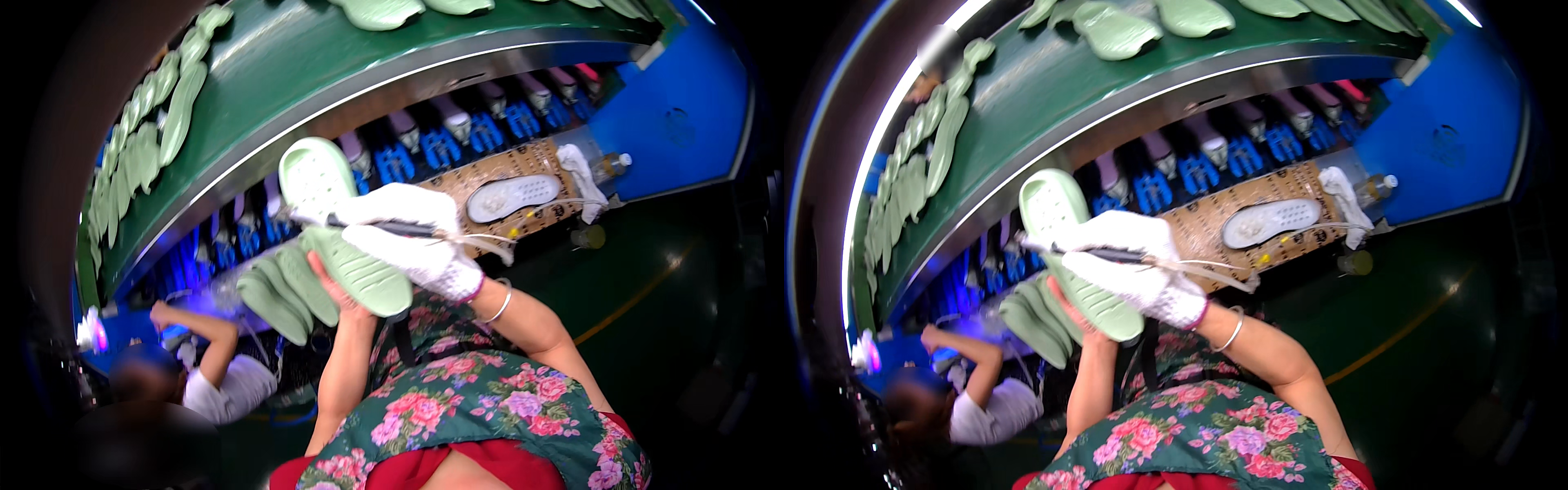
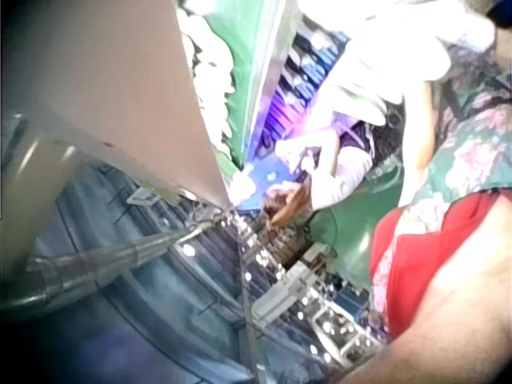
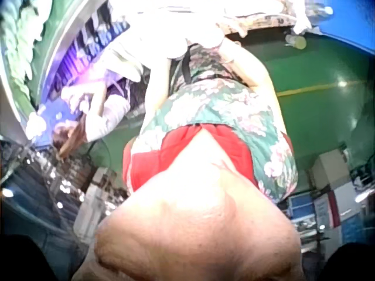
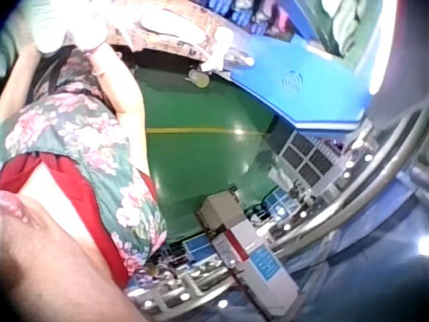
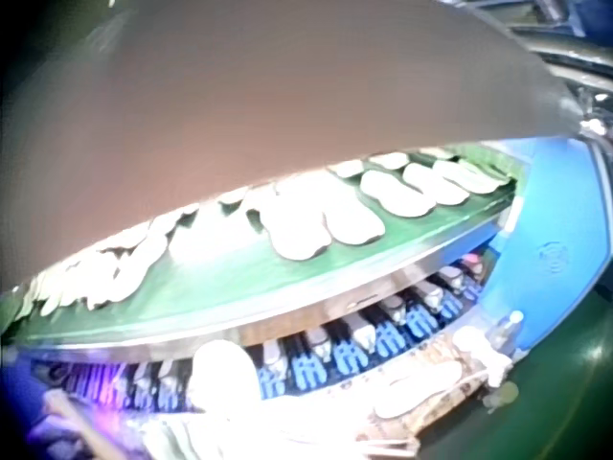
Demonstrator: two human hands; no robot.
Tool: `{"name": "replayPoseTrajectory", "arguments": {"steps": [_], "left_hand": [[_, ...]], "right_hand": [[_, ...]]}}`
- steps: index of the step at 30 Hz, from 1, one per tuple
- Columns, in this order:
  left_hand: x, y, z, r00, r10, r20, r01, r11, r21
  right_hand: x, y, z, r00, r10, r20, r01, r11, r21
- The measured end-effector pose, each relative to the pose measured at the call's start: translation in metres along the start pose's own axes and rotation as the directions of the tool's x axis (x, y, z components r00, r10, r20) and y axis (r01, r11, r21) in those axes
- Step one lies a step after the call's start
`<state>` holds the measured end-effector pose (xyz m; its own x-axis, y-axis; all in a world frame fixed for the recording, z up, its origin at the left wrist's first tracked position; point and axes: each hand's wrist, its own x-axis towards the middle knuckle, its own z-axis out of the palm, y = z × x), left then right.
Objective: The person applies adhesive to shoe insoles using a brush, moving them onto a conveyor track after each application.
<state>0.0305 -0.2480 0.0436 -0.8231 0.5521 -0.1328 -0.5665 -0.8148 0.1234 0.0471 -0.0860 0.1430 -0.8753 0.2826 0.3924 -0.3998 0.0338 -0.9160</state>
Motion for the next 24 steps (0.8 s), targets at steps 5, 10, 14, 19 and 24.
{"name": "replayPoseTrajectory", "arguments": {"steps": [5, 10, 14, 19, 24], "left_hand": [[-0.001, -0.025, 0.013, 0.97, 0.099, -0.221, -0.039, 0.965, 0.261], [-0.013, -0.034, 0.01, 0.972, 0.086, -0.219, -0.02, 0.958, 0.287], [-0.017, -0.033, 0.001, 0.971, 0.007, -0.24, 0.06, 0.961, 0.27], [-0.012, -0.029, 0.007, 0.98, 0.05, -0.193, 0.0, 0.969, 0.246], [-0.006, -0.021, 0.001, 0.966, 0.103, -0.238, -0.015, 0.938, 0.346]], "right_hand": [[-0.02, 0.009, -0.014, 0.997, -0.038, 0.06, 0.055, 0.949, -0.312], [-0.018, 0.019, -0.012, 0.97, -0.029, 0.241, 0.086, 0.97, -0.229], [-0.028, 0.021, 0.009, 0.978, -0.084, 0.191, 0.1, 0.992, -0.078], [-0.011, -0.002, 0.018, 1.0, 0.022, 0.01, -0.021, 0.994, -0.108], [-0.014, 0.009, 0.016, 0.947, -0.266, 0.181, 0.32, 0.841, -0.437]]}}
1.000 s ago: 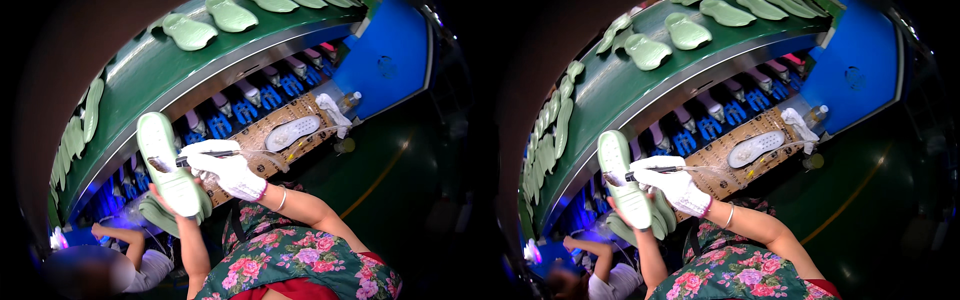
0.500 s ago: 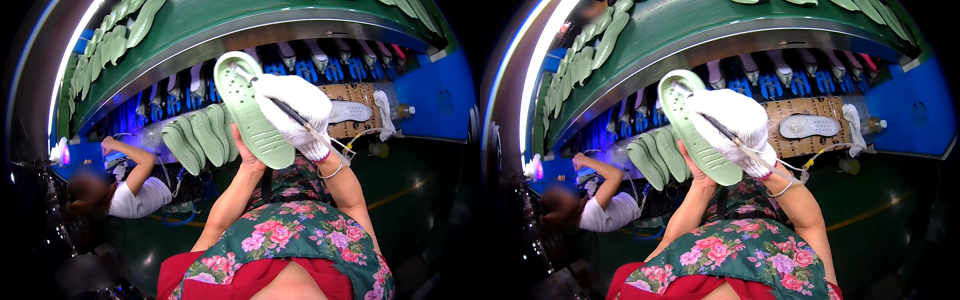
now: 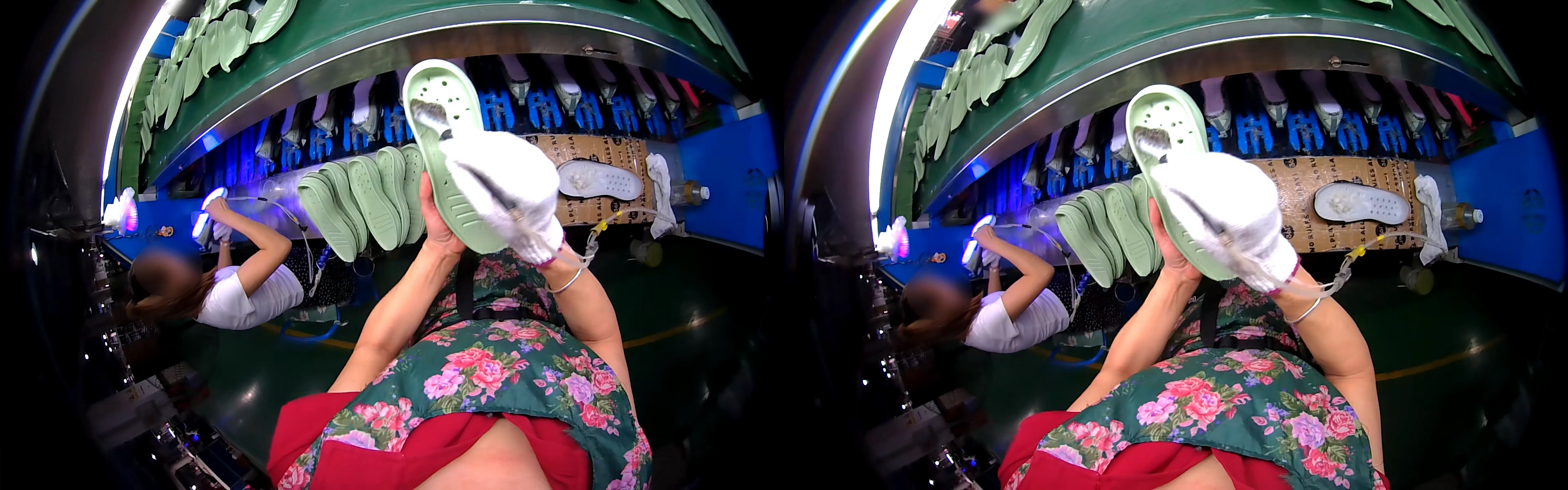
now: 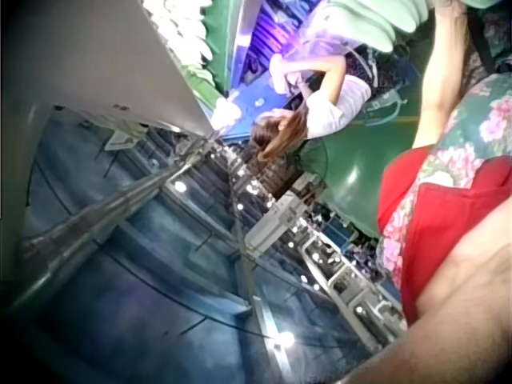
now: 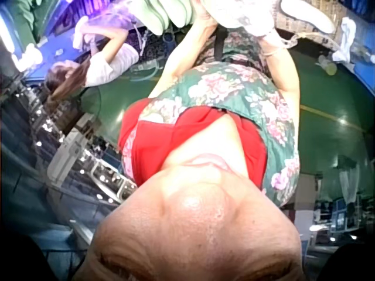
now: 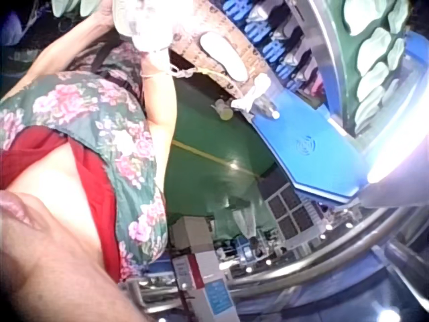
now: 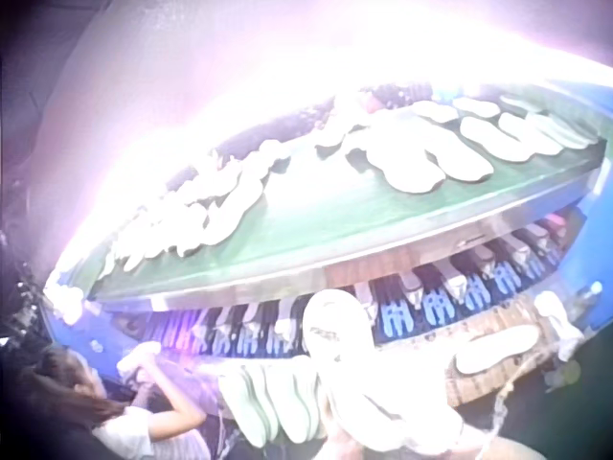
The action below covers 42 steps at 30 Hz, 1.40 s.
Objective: The person applies adhesive to shoe insoles using a brush, moving them onto a conveyor track after each application.
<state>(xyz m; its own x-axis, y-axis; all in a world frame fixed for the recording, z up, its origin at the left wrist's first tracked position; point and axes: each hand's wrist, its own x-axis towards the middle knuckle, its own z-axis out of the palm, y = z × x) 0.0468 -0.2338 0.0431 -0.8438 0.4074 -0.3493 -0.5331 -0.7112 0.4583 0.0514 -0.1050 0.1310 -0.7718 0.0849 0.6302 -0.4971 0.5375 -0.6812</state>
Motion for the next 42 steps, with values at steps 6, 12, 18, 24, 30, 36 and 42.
{"name": "replayPoseTrajectory", "arguments": {"steps": [6, 12, 18, 24, 30, 36, 42], "left_hand": [[0.008, 0.008, -0.005, 0.995, 0.097, 0.012, -0.098, 0.994, 0.047], [0.018, 0.019, 0.008, 0.957, 0.023, 0.291, 0.026, 0.986, -0.163], [0.03, 0.032, 0.011, 0.963, 0.126, 0.24, -0.019, 0.915, -0.402], [0.038, 0.046, -0.002, 0.816, 0.01, 0.577, 0.135, 0.969, -0.209], [0.046, 0.06, 0.005, 0.854, 0.049, 0.518, 0.117, 0.952, -0.282], [0.045, 0.066, -0.001, 0.86, -0.011, 0.51, 0.162, 0.954, -0.253], [0.056, 0.08, -0.008, 0.774, -0.135, 0.618, 0.274, 0.952, -0.136]], "right_hand": [[-0.004, 0.012, 0.008, 0.967, 0.241, -0.085, -0.197, 0.915, 0.352], [-0.036, 0.004, 0.022, 0.994, 0.077, 0.08, -0.082, 0.995, 0.052], [-0.032, 0.011, 0.025, 0.933, 0.355, 0.053, -0.322, 0.763, 0.561], [-0.02, -0.011, 0.01, 0.968, 0.019, 0.249, -0.086, 0.961, 0.262], [-0.023, -0.004, 0.012, 0.972, 0.011, 0.234, -0.041, 0.991, 0.123], [-0.019, -0.001, 0.009, 0.88, 0.359, 0.31, -0.456, 0.822, 0.342], [-0.03, -0.008, 0.012, 0.928, 0.053, 0.368, -0.191, 0.918, 0.347]]}}
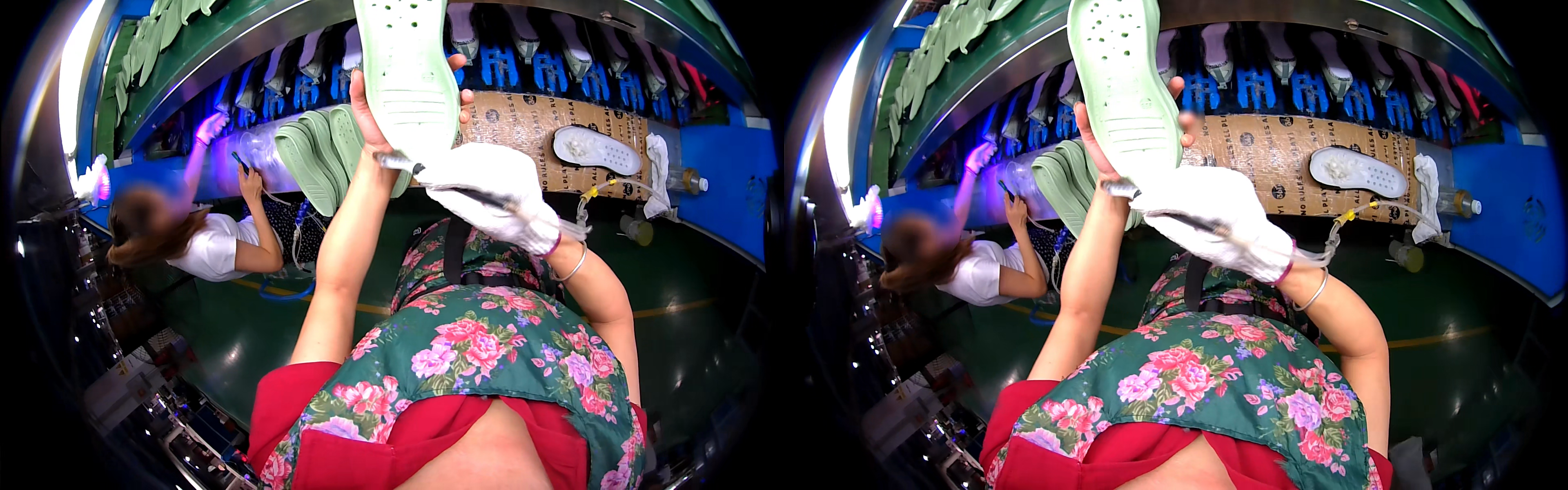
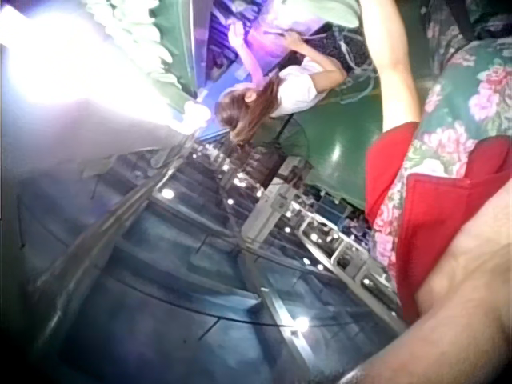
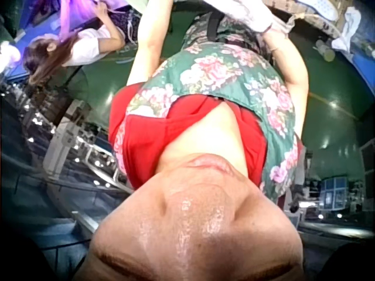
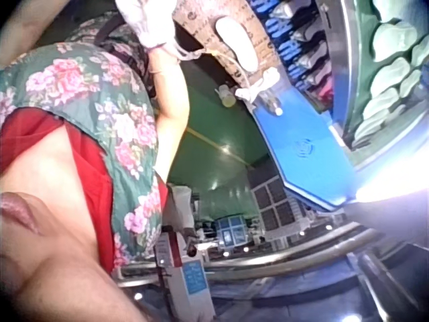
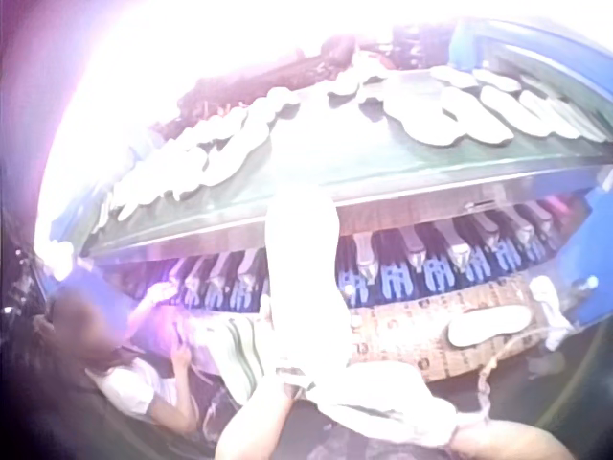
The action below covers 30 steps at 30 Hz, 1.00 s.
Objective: The person applies adhesive to shoe insoles using a brush, moving them onto a conveyor track after each application.
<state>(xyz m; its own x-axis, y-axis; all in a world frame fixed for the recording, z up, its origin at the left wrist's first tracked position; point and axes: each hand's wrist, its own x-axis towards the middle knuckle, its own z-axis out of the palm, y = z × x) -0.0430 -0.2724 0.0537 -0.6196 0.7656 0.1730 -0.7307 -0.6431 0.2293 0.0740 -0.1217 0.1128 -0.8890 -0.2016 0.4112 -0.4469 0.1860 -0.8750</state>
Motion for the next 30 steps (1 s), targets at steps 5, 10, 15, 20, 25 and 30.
{"name": "replayPoseTrajectory", "arguments": {"steps": [5, 10, 15, 20, 25, 30], "left_hand": [[0.01, 0.011, 0.002, 0.991, -0.105, 0.086, 0.097, 0.991, 0.093], [0.021, 0.013, 0.0, 0.974, -0.121, 0.191, 0.102, 0.989, 0.107], [0.027, 0.016, 0.002, 0.958, -0.202, 0.205, 0.179, 0.976, 0.123], [0.032, 0.023, 0.001, 0.957, -0.279, 0.074, 0.266, 0.952, 0.15], [0.036, 0.027, 0.001, 0.951, -0.294, 0.1, 0.281, 0.952, 0.123], [0.035, 0.026, -0.005, 0.955, -0.278, 0.101, 0.276, 0.961, 0.037]], "right_hand": [[0.005, 0.007, -0.01, 0.983, 0.059, -0.173, -0.074, 0.994, -0.078], [-0.007, -0.005, 0.006, 0.995, -0.086, 0.057, 0.097, 0.966, -0.24], [0.0, -0.004, -0.011, 0.971, 0.178, -0.157, -0.175, 0.984, 0.038], [-0.011, 0.005, -0.002, 0.987, -0.152, 0.043, 0.155, 0.884, -0.442], [-0.006, -0.004, -0.008, 0.998, -0.016, -0.068, 0.011, 0.997, -0.073], [-0.004, 0.004, -0.001, 0.998, -0.003, -0.063, -0.004, 0.995, -0.101]]}}
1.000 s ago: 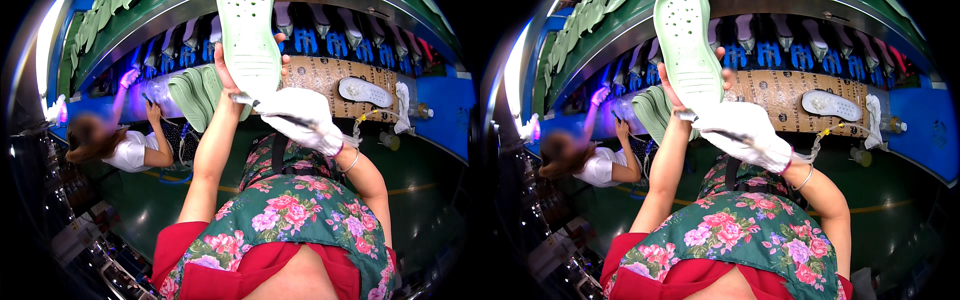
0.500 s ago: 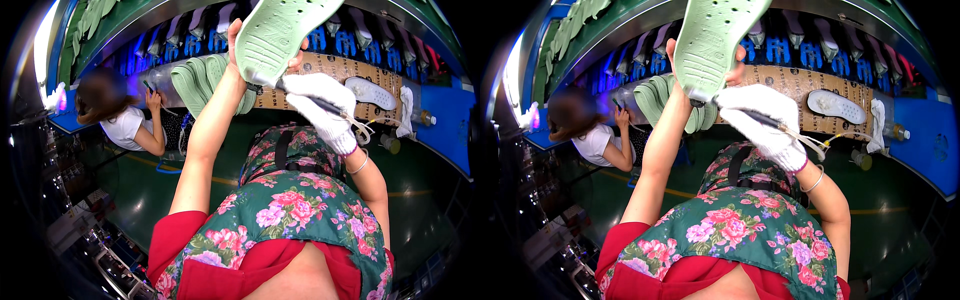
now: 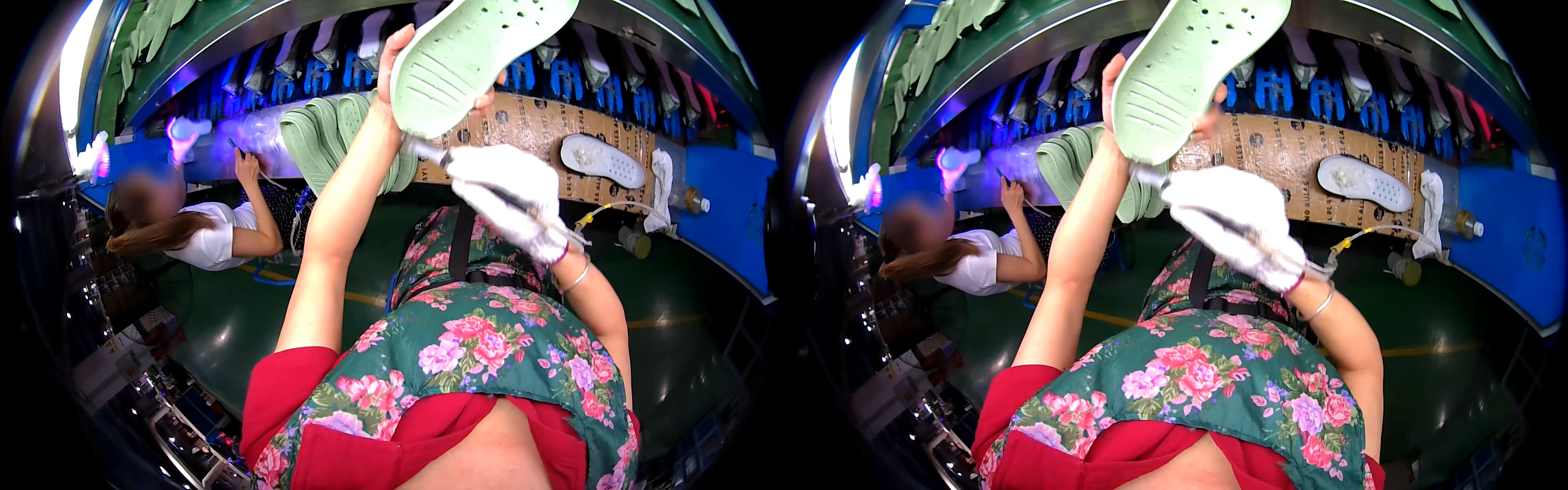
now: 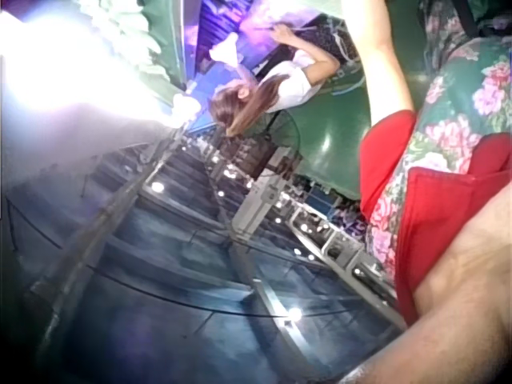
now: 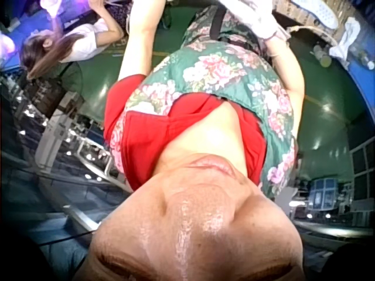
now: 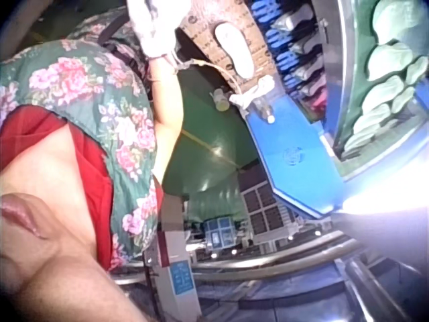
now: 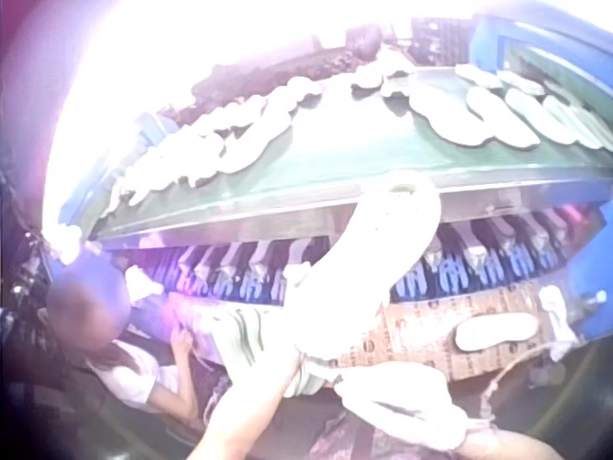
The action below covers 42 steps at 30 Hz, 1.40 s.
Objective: The person applies adhesive to shoe insoles using a brush, moving them onto a conveyor track after each application.
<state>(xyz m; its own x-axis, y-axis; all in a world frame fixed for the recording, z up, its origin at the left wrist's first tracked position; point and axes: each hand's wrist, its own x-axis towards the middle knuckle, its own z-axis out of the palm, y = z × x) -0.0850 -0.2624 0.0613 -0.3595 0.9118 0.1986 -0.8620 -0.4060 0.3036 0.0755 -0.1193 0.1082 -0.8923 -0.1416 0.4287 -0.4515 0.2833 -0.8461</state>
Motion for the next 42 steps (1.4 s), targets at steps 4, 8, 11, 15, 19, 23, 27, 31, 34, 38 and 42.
{"name": "replayPoseTrajectory", "arguments": {"steps": [4, 8, 11, 15, 19, 23, 27, 31, 34, 38, 42], "left_hand": [[-0.008, -0.003, -0.001, 0.992, 0.045, -0.119, -0.045, 0.999, -0.004], [-0.014, -0.012, -0.013, 0.992, 0.125, -0.001, -0.123, 0.973, -0.193], [-0.024, -0.029, 0.015, 0.924, 0.192, -0.331, -0.282, 0.926, -0.25], [-0.035, -0.056, 0.032, 0.845, 0.23, -0.483, -0.284, 0.958, -0.041], [-0.03, -0.06, 0.039, 0.891, 0.227, -0.393, -0.244, 0.97, 0.006], [-0.05, -0.047, 0.06, 0.887, 0.325, -0.329, -0.288, 0.945, 0.157], [-0.041, -0.015, 0.075, 0.978, 0.195, -0.072, -0.183, 0.972, 0.146], [0.037, 0.029, 0.081, 0.95, 0.221, 0.221, -0.257, 0.955, 0.15], [0.115, 0.038, 0.08, 0.8, 0.549, -0.243, -0.55, 0.832, 0.07], [0.143, 0.037, 0.051, 0.9, 0.288, -0.327, -0.387, 0.872, -0.298], [0.104, 0.016, 0.08, 0.927, 0.159, -0.341, -0.114, 0.982, 0.147]], "right_hand": [[-0.004, 0.006, 0.005, 0.964, 0.214, -0.159, -0.176, 0.958, 0.225], [0.005, -0.007, -0.007, 0.939, 0.339, 0.06, -0.341, 0.896, 0.285], [0.014, -0.01, -0.02, 0.893, 0.441, -0.093, -0.398, 0.868, 0.297], [0.048, 0.0, -0.054, 0.973, -0.018, -0.228, -0.036, 0.973, -0.227], [0.052, 0.001, -0.059, 0.969, -0.145, -0.199, 0.064, 0.928, -0.366], [0.017, -0.009, -0.052, 0.972, 0.208, -0.109, -0.173, 0.947, 0.27], [-0.02, -0.003, -0.064, 0.749, 0.598, -0.286, -0.195, 0.611, 0.767], [-0.055, 0.022, -0.071, 0.615, 0.689, -0.382, -0.134, 0.569, 0.811], [-0.066, 0.032, -0.062, 0.558, 0.727, -0.399, -0.158, 0.565, 0.81], [-0.081, 0.054, -0.039, 0.5, 0.762, -0.411, -0.289, 0.594, 0.751], [-0.088, 0.065, -0.033, 0.44, 0.814, -0.378, -0.336, 0.54, 0.772]]}}
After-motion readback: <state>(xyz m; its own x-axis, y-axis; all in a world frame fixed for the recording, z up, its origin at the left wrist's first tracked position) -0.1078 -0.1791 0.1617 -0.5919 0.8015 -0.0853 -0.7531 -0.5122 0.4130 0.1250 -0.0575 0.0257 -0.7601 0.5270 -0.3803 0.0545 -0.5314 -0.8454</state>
